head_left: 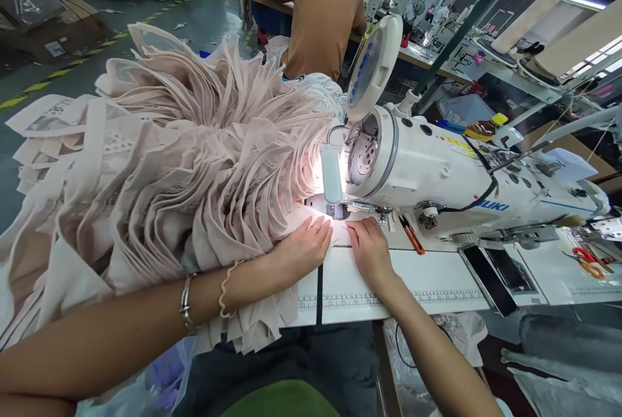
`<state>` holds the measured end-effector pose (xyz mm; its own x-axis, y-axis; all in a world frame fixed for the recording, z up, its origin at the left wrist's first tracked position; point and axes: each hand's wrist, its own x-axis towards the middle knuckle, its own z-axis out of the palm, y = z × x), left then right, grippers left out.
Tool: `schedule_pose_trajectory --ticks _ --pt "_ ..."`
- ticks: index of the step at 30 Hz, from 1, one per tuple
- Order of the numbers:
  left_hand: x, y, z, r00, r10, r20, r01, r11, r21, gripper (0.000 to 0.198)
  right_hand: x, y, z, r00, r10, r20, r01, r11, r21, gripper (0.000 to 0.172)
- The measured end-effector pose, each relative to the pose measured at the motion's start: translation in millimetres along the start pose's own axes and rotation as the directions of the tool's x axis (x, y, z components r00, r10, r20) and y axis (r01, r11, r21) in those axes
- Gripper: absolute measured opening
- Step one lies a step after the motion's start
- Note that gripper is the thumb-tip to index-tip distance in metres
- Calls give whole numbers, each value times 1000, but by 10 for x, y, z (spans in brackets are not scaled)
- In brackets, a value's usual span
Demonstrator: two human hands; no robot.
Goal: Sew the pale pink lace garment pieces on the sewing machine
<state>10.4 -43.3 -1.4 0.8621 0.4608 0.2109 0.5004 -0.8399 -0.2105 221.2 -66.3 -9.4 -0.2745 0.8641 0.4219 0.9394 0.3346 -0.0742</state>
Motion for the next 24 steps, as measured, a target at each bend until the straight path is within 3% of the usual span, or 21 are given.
schedule_pose_trajectory --ticks 4,8,10,13,16,18,24 --pt "23 35 -26 1000 -18 16 19 998 -58 38 108 31 -60 985 58 165 -34 989 -141 23" --pt "32 -17 27 999 -34 -26 30 990 -135 38 299 -67 -86 893 248 377 -179 962 -208 14" --pt "38 -79 71 990 -131 -51 115 964 -238 39 363 -172 -80 855 283 434 -226 957 -180 14" --pt "48 -150 102 945 -314 -88 241 855 -460 42 379 -307 -54 844 339 414 -294 940 -172 19" --pt "39 -115 87 957 -259 -128 146 815 -561 42 333 -339 -25 836 373 402 -346 928 -140 16" --pt "16 -46 72 974 -181 -139 78 837 -542 43 299 -317 -12 838 362 408 -358 929 -89 14" --pt "-48 38 63 995 -72 -76 47 957 -286 44 272 -282 4 846 376 377 -383 922 -59 19"
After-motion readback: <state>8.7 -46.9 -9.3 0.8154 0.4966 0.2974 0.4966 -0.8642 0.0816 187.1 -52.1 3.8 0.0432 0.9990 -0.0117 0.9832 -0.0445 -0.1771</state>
